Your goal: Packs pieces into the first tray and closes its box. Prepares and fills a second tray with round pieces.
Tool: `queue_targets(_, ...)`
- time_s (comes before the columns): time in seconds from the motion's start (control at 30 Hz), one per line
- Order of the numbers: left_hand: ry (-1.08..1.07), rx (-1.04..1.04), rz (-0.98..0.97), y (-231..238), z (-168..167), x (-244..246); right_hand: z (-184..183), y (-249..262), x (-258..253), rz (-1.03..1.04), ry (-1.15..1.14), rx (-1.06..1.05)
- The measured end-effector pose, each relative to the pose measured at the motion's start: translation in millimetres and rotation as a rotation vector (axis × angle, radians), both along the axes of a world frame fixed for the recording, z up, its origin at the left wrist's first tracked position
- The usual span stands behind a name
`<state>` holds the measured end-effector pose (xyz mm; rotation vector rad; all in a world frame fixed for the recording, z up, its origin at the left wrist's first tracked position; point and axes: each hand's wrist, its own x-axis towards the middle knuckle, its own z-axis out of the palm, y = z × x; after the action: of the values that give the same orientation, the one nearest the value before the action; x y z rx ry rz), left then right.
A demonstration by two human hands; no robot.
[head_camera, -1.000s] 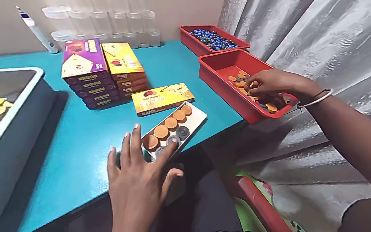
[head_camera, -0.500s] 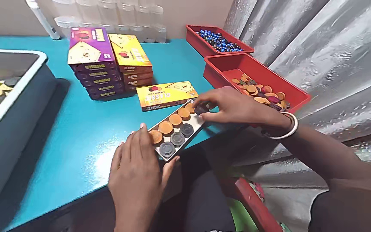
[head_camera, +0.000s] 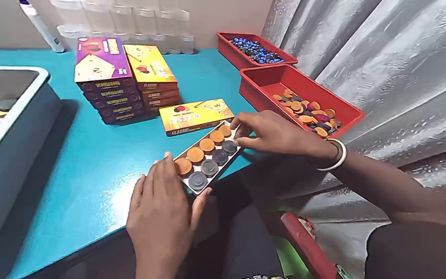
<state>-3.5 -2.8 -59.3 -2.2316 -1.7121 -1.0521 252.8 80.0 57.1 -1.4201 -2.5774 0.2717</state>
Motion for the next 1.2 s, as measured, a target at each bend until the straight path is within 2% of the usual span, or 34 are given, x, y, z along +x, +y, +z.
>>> queue_targets(0.1,0.018,-0.005,0.005,1.0,-1.3,-1.9,36.6,1.4,30.9,-0.214,-0.008,0.247)
queue_targets(0.2,0.023,-0.039,0.012,0.0,-1.3,-2.7,60.6,31.5,94.5,-0.459,-0.128,0.403)
queue_targets(0.27,0.025,-0.067,0.001,-0.5,-0.5,-3.4,54.0,61.0,150.9,-0.515,-0.264,0.347)
queue_targets(0.33,0.035,-0.085,-0.014,-0.8,0.1,-4.4,41.0,83.7,196.5,-0.554,-0.408,0.182)
queue_targets(0.43,0.038,-0.089,-0.011,-0.2,-0.5,-4.8,24.4,104.1,227.4,-0.599,-0.559,-0.033)
queue_targets(0.6,0.068,-0.106,-0.013,-0.4,1.4,-5.8,25.5,108.9,222.9,-0.576,-0.578,-0.109)
queue_targets(0.7,0.068,-0.103,-0.023,-0.2,1.4,-5.9,24.6,111.0,226.5,-0.595,-0.551,-0.086)
queue_targets(0.8,0.069,-0.103,-0.035,-0.5,1.7,-7.0,34.0,98.2,213.1,-0.737,-0.554,-0.052)
queue_targets(0.9,0.069,-0.124,-0.043,-0.5,4.5,-7.0,54.1,72.4,200.2,-0.832,-0.623,-0.14)
queue_targets(1.0,0.054,-0.136,-0.057,-0.9,5.0,-7.0,57.1,48.1,202.6,-0.704,-0.605,-0.288)
queue_targets(1.2,0.051,-0.127,-0.058,0.1,2.9,-7.1,49.5,23.0,186.5,-0.549,-0.597,-0.308)
